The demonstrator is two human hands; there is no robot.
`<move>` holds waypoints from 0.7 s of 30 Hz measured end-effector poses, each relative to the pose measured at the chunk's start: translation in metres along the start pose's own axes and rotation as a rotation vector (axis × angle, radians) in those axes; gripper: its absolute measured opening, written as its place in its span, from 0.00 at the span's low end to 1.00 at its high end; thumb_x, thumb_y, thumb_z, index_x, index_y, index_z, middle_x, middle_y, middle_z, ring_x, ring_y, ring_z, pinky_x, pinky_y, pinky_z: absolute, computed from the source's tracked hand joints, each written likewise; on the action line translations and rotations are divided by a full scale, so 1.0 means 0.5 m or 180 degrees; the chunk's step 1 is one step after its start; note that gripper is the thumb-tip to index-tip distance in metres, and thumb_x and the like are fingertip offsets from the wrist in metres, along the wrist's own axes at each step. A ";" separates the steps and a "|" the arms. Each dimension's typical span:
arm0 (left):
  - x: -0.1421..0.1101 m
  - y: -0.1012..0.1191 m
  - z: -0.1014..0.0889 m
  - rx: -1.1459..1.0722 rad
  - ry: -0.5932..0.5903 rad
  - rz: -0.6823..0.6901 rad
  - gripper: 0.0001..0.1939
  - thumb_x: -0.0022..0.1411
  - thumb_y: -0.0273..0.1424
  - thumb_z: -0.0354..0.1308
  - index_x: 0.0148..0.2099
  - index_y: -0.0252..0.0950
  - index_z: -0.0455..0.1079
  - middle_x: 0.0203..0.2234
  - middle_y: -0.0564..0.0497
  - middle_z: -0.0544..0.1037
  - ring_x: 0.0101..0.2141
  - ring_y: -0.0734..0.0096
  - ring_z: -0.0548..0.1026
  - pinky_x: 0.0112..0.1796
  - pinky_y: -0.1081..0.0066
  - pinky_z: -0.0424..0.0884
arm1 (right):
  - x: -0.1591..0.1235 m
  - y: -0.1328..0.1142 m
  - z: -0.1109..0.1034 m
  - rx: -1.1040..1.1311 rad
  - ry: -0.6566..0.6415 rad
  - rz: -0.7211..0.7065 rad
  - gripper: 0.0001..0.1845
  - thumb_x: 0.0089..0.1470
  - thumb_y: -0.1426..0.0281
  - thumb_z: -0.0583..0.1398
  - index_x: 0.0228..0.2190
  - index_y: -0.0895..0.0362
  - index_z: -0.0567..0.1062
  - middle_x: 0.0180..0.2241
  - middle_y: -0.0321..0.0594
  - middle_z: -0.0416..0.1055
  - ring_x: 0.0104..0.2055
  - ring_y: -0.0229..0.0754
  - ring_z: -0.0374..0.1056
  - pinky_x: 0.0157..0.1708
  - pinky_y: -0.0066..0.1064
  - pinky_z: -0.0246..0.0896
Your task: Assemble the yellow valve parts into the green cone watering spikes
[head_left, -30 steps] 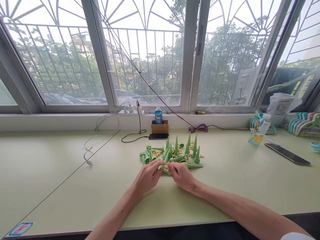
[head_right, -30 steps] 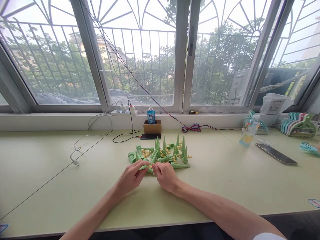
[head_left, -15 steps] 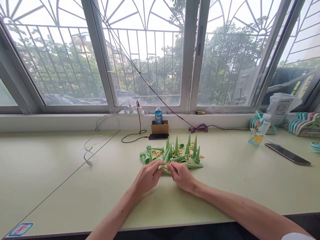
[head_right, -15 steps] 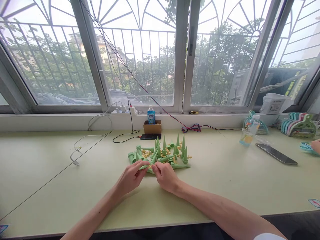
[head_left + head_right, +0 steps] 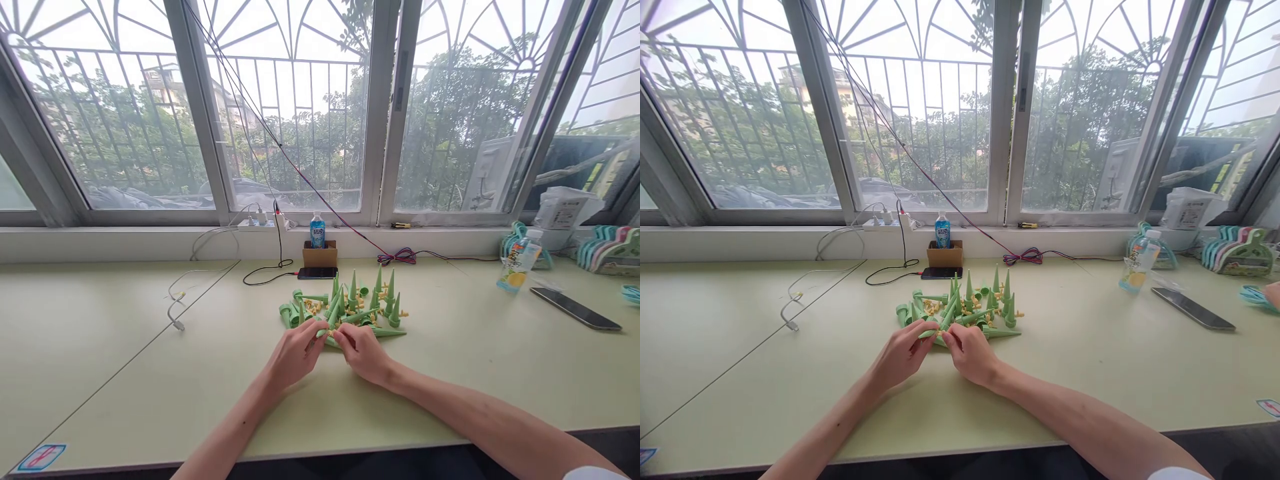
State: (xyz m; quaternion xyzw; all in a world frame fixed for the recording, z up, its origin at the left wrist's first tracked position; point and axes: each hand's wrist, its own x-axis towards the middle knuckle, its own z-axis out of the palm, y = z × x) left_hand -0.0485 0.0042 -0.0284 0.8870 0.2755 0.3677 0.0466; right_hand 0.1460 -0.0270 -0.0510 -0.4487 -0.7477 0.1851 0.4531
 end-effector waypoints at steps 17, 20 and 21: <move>0.001 0.003 -0.002 0.0012 -0.0018 -0.0051 0.09 0.71 0.31 0.49 0.45 0.37 0.69 0.29 0.52 0.74 0.19 0.78 0.62 0.24 0.77 0.61 | -0.001 -0.002 0.001 0.0117 0.0049 0.0054 0.18 0.67 0.59 0.50 0.29 0.56 0.68 0.18 0.30 0.59 0.19 0.35 0.52 0.22 0.27 0.47; 0.002 0.005 -0.003 0.0034 -0.0060 -0.0020 0.10 0.71 0.31 0.48 0.46 0.38 0.70 0.28 0.53 0.73 0.19 0.79 0.60 0.24 0.77 0.61 | 0.001 0.000 0.002 0.0069 0.0075 0.0066 0.25 0.68 0.57 0.47 0.24 0.56 0.67 0.16 0.32 0.59 0.19 0.35 0.54 0.22 0.27 0.49; 0.002 0.005 -0.003 0.0039 -0.0065 -0.0009 0.10 0.71 0.31 0.48 0.46 0.38 0.70 0.28 0.53 0.73 0.18 0.79 0.60 0.24 0.77 0.61 | 0.001 0.000 0.001 0.0078 0.0065 0.0087 0.26 0.68 0.56 0.46 0.24 0.56 0.67 0.15 0.32 0.59 0.19 0.35 0.54 0.22 0.27 0.49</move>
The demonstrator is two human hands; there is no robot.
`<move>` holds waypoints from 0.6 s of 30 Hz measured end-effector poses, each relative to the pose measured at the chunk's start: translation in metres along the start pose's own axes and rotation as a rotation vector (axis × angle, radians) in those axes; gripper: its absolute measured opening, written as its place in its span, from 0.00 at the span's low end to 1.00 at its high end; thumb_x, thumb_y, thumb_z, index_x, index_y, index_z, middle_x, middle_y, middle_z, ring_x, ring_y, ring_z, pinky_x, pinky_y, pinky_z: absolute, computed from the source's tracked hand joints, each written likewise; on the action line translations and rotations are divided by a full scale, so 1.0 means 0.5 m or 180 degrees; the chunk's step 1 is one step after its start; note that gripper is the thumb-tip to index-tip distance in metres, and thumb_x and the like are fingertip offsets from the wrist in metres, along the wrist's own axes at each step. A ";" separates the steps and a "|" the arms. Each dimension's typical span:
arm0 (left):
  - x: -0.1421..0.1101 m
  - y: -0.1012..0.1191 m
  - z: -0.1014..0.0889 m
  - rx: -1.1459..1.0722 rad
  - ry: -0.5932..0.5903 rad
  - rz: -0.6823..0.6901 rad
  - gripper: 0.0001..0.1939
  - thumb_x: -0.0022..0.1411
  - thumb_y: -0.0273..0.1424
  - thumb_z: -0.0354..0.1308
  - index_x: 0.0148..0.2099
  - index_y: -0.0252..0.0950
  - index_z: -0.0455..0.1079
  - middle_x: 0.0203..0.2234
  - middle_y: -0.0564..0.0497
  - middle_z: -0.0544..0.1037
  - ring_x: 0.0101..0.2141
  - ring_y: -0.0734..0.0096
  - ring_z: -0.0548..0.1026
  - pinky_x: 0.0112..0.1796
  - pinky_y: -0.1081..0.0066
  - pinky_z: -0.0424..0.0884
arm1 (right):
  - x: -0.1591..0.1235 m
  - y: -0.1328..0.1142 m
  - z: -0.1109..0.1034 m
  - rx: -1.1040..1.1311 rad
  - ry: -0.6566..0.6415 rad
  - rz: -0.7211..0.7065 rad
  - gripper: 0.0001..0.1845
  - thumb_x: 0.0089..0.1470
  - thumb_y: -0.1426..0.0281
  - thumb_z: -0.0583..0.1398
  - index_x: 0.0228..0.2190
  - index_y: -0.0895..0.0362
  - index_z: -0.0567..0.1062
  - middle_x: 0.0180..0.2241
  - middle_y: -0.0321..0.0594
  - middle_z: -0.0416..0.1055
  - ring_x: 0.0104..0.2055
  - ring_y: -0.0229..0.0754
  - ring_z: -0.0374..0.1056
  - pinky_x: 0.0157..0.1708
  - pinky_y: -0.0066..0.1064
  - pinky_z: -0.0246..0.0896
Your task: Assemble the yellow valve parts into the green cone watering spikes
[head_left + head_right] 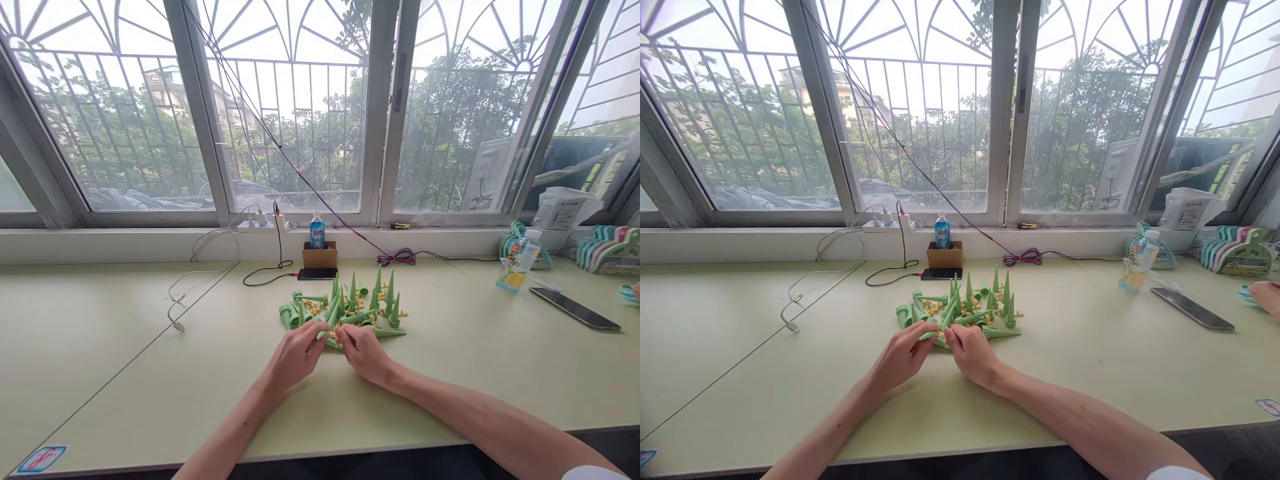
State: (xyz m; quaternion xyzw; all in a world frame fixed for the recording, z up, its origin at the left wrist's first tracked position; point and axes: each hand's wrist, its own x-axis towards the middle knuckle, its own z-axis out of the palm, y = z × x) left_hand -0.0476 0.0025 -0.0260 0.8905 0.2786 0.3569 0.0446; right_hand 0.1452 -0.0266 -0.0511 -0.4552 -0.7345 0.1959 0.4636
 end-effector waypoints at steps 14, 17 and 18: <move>-0.001 -0.002 0.000 -0.0081 0.0063 0.0002 0.08 0.70 0.30 0.49 0.45 0.38 0.69 0.29 0.53 0.74 0.18 0.79 0.62 0.23 0.77 0.60 | -0.003 -0.004 -0.003 0.0038 -0.0166 -0.0024 0.25 0.68 0.57 0.47 0.24 0.56 0.67 0.15 0.32 0.60 0.19 0.36 0.55 0.23 0.27 0.50; -0.001 -0.001 0.000 -0.0076 0.0079 0.0007 0.08 0.70 0.30 0.49 0.45 0.37 0.69 0.28 0.53 0.74 0.18 0.80 0.61 0.23 0.77 0.61 | -0.003 -0.006 -0.004 0.0065 -0.0176 0.0021 0.26 0.68 0.56 0.46 0.23 0.56 0.66 0.14 0.32 0.60 0.18 0.36 0.56 0.23 0.27 0.51; -0.001 -0.002 0.000 -0.0074 0.0088 0.0008 0.08 0.70 0.30 0.49 0.46 0.37 0.69 0.29 0.53 0.74 0.18 0.80 0.61 0.23 0.77 0.61 | -0.003 -0.008 -0.005 0.0057 -0.0167 0.0033 0.26 0.68 0.56 0.47 0.23 0.56 0.67 0.14 0.32 0.60 0.18 0.36 0.57 0.23 0.27 0.51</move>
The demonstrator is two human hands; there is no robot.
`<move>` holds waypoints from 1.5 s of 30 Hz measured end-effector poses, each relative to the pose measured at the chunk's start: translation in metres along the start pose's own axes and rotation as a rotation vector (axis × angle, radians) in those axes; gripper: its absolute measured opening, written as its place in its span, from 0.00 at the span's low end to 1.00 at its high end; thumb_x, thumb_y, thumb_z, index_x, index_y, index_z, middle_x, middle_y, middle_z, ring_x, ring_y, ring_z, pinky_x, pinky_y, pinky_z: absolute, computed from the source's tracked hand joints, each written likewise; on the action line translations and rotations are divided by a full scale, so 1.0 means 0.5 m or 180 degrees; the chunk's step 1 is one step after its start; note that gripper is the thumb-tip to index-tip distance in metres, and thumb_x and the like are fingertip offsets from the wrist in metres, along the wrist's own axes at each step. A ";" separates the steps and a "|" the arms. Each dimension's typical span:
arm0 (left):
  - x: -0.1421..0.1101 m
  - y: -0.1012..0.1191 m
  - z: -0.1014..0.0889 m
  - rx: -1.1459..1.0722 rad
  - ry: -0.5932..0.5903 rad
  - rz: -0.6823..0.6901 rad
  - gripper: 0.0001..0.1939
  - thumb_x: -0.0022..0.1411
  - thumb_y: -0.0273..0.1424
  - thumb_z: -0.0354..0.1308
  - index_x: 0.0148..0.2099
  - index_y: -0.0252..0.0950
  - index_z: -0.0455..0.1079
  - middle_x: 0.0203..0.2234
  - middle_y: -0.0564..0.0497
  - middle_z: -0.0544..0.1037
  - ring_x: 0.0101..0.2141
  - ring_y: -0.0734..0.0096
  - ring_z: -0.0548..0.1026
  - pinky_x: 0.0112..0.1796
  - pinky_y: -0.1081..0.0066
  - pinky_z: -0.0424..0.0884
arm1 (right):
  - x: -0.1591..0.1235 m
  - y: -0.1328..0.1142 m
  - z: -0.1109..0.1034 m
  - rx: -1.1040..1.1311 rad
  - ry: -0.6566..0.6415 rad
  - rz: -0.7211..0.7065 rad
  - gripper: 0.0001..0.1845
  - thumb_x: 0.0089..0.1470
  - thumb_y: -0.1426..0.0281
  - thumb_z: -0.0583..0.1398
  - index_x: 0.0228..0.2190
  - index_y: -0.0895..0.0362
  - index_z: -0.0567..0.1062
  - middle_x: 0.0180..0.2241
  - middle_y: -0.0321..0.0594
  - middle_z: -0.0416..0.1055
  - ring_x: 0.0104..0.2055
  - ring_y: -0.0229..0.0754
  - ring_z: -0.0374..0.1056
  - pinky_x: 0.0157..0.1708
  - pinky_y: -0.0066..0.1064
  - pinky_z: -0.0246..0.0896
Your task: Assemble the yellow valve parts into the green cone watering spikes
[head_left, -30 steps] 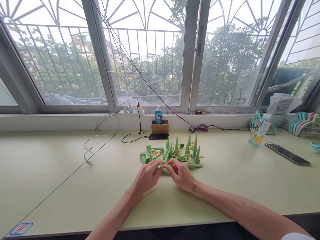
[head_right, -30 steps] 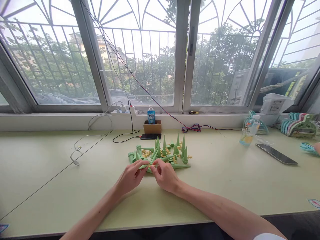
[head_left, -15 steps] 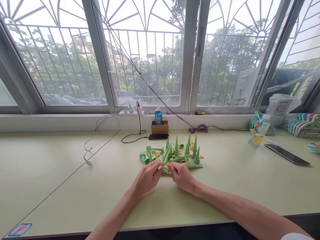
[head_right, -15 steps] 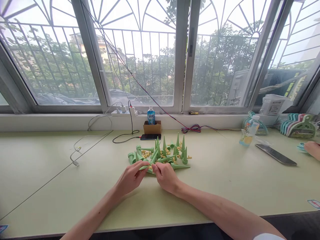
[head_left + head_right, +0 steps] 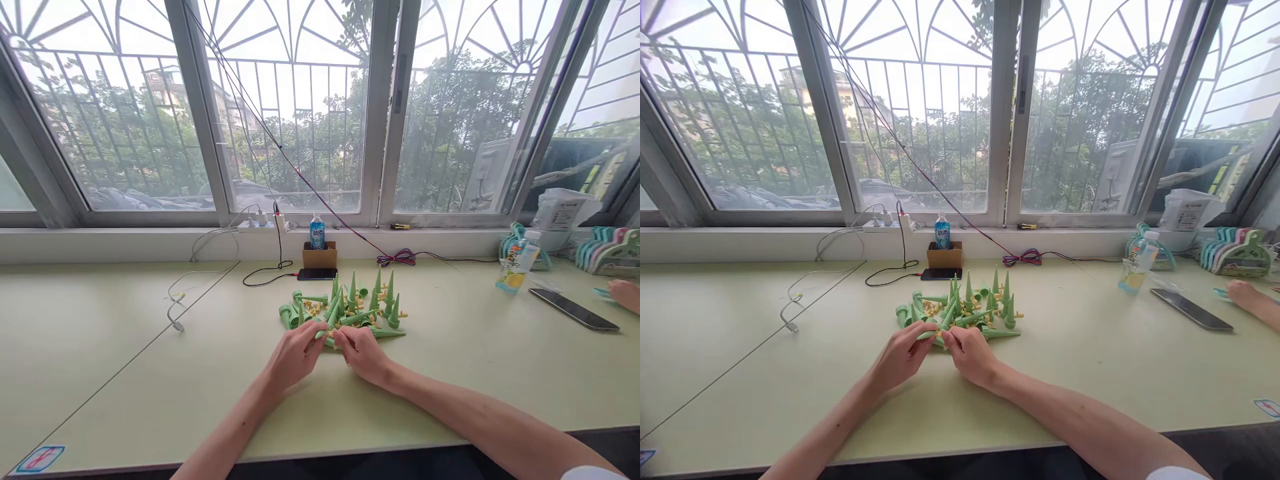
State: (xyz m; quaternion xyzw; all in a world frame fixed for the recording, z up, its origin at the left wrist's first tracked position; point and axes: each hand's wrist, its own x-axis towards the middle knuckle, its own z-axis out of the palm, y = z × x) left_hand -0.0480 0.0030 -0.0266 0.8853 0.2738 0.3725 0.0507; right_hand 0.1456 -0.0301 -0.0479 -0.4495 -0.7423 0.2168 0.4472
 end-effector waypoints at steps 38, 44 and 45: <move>-0.002 -0.002 0.003 0.0078 -0.0066 0.0052 0.09 0.70 0.30 0.49 0.45 0.37 0.70 0.28 0.53 0.74 0.18 0.79 0.62 0.23 0.77 0.61 | 0.002 0.002 -0.002 -0.0161 0.0198 -0.0063 0.23 0.68 0.60 0.48 0.23 0.55 0.65 0.17 0.32 0.60 0.20 0.36 0.54 0.24 0.28 0.48; 0.000 -0.003 0.005 0.0077 -0.0014 0.0053 0.07 0.70 0.29 0.50 0.45 0.37 0.70 0.28 0.53 0.74 0.18 0.79 0.62 0.24 0.77 0.61 | 0.000 -0.011 -0.007 -0.0122 0.0164 -0.0003 0.22 0.68 0.59 0.48 0.25 0.56 0.67 0.20 0.34 0.64 0.22 0.36 0.58 0.25 0.27 0.51; 0.000 -0.003 0.006 0.0063 -0.0001 0.0046 0.07 0.70 0.29 0.50 0.45 0.37 0.70 0.29 0.53 0.75 0.18 0.79 0.62 0.24 0.77 0.61 | -0.001 -0.016 -0.009 -0.0091 0.0183 -0.0022 0.19 0.67 0.60 0.49 0.29 0.56 0.68 0.21 0.34 0.66 0.22 0.36 0.58 0.25 0.27 0.51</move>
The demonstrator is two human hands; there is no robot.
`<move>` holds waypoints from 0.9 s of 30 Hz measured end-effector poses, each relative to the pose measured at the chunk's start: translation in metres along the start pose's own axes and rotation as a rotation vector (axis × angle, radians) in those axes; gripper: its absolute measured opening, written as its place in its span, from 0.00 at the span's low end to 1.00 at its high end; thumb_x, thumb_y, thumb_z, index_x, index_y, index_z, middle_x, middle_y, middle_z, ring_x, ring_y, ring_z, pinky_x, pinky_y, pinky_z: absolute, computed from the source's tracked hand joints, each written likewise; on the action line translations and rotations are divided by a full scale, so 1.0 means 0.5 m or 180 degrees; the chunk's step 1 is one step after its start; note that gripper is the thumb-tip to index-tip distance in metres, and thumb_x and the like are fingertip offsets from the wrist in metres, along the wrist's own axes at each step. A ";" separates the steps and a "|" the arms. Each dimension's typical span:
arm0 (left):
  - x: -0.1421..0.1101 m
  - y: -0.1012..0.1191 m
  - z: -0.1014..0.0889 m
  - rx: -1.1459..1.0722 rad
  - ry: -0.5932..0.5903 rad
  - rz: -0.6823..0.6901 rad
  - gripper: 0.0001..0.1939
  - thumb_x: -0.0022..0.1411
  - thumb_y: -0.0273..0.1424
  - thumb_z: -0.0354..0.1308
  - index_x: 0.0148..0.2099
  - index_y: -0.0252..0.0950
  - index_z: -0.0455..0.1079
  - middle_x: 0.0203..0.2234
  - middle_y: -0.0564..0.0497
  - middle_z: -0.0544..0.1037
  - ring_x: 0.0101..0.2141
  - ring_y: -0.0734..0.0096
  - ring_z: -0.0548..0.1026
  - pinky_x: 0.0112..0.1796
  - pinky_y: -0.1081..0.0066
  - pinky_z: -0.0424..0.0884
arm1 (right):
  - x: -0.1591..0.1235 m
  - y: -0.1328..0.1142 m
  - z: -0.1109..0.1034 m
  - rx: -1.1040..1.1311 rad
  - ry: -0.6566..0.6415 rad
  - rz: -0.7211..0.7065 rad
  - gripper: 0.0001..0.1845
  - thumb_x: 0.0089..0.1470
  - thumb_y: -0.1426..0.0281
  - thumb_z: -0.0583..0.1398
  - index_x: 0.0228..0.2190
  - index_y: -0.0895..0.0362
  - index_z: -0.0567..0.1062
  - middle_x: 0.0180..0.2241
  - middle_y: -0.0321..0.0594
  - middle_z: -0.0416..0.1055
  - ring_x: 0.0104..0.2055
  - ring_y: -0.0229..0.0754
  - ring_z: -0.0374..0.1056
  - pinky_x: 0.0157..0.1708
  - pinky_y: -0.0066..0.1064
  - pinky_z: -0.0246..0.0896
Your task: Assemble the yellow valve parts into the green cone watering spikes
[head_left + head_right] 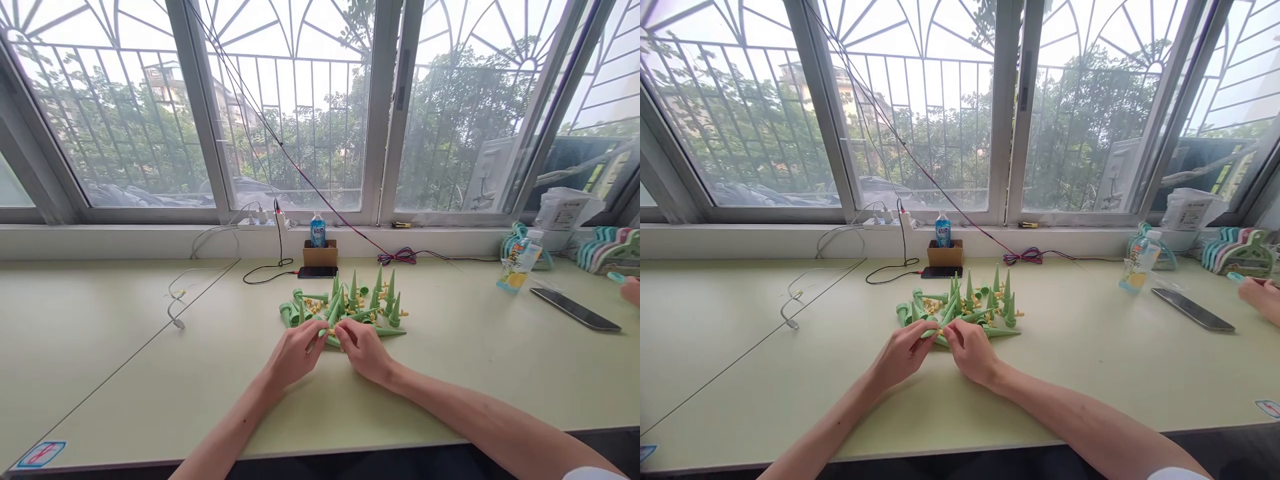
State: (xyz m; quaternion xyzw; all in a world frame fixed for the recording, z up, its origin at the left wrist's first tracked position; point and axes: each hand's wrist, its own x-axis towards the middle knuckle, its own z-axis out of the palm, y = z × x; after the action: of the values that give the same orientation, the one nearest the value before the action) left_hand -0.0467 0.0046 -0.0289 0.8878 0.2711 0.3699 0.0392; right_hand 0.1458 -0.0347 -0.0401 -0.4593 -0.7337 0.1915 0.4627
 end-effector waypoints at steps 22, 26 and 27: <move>0.000 -0.001 0.002 -0.0117 0.0009 -0.0007 0.06 0.69 0.28 0.51 0.45 0.37 0.69 0.30 0.53 0.75 0.19 0.81 0.62 0.24 0.78 0.61 | 0.001 -0.005 -0.004 0.0147 0.0092 -0.0131 0.09 0.64 0.64 0.54 0.35 0.56 0.69 0.27 0.35 0.68 0.24 0.36 0.59 0.26 0.27 0.53; -0.002 -0.002 0.004 -0.0092 0.0015 0.0000 0.06 0.69 0.28 0.52 0.45 0.37 0.69 0.30 0.53 0.76 0.18 0.81 0.62 0.24 0.78 0.61 | 0.003 0.009 -0.001 0.0065 0.0050 -0.0094 0.15 0.66 0.63 0.52 0.28 0.56 0.67 0.23 0.33 0.64 0.23 0.36 0.55 0.25 0.27 0.50; -0.003 -0.002 0.005 -0.0095 0.0012 0.0019 0.06 0.69 0.28 0.52 0.45 0.37 0.69 0.30 0.53 0.76 0.18 0.81 0.62 0.24 0.78 0.61 | 0.004 0.013 0.001 0.0035 0.0058 -0.0077 0.18 0.66 0.62 0.51 0.26 0.55 0.65 0.21 0.33 0.63 0.22 0.36 0.54 0.25 0.27 0.49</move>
State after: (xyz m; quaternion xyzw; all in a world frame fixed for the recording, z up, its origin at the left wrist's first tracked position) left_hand -0.0464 0.0053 -0.0317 0.8872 0.2630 0.3757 0.0509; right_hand 0.1484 -0.0299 -0.0438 -0.4496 -0.7339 0.1857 0.4741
